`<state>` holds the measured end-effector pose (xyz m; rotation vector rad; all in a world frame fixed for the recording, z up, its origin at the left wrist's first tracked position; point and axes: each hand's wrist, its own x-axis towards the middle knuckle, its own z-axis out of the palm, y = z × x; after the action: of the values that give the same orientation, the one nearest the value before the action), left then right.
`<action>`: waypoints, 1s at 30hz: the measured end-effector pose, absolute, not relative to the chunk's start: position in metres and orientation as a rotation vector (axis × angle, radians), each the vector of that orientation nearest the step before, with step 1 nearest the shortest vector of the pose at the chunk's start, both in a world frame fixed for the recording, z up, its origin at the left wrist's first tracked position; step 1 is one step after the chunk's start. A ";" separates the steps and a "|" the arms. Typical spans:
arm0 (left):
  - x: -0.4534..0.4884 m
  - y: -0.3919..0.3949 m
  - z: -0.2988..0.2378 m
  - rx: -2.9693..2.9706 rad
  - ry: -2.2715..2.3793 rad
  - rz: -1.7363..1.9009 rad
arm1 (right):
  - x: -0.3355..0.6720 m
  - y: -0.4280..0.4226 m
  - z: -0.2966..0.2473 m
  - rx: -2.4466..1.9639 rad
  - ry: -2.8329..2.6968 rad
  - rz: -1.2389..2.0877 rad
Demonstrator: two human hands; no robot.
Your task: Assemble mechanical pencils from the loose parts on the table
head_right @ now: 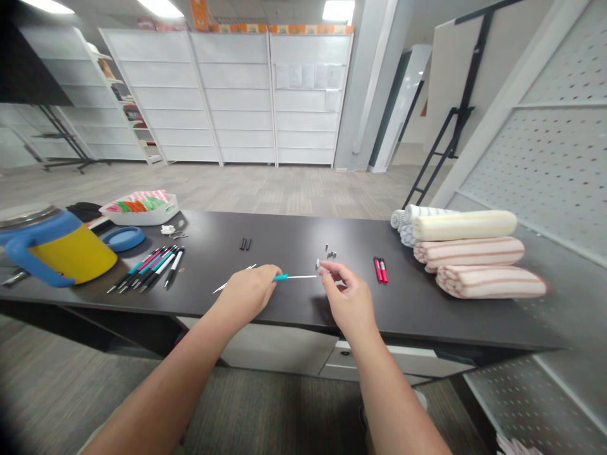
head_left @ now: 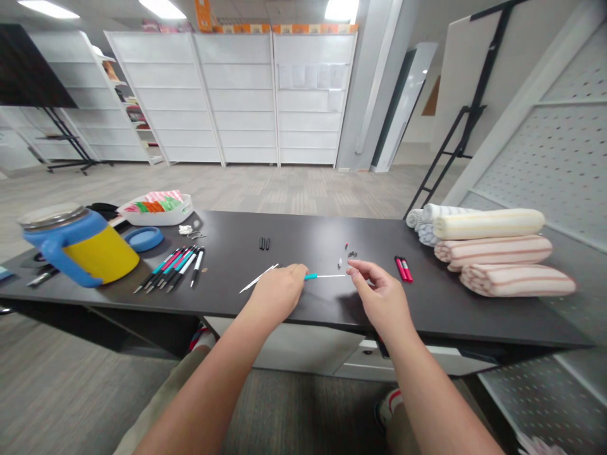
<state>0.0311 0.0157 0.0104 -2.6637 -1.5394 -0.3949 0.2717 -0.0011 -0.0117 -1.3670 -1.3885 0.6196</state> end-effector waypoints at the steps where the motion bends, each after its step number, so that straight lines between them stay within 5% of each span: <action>1: 0.027 0.013 0.009 -2.638 -1.568 -0.447 | 0.272 -0.002 -0.011 -1.366 -1.395 0.616; 9: 0.005 0.003 -0.005 -2.487 -1.561 -0.818 | 0.267 -0.003 -0.011 -1.421 -1.474 0.612; 20: 0.011 -0.001 -0.003 -2.665 -1.716 -0.874 | 0.263 -0.003 -0.015 -1.278 -1.457 0.509; 23: 0.004 0.001 -0.001 -2.735 -1.855 -1.386 | 0.259 -0.002 -0.016 -1.247 -1.397 0.527; 28: -0.009 0.011 0.001 -2.492 -1.762 -2.975 | 0.248 -0.002 -0.017 -1.141 -1.294 0.669; 30: -0.011 0.013 0.001 -2.362 -1.658 -3.311 | 0.246 -0.003 -0.017 -1.162 -1.300 0.670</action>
<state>-0.0112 0.0133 0.0010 -2.3619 -1.6584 -3.3114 0.2464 -0.0029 -0.0172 -1.1618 -1.2997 0.6697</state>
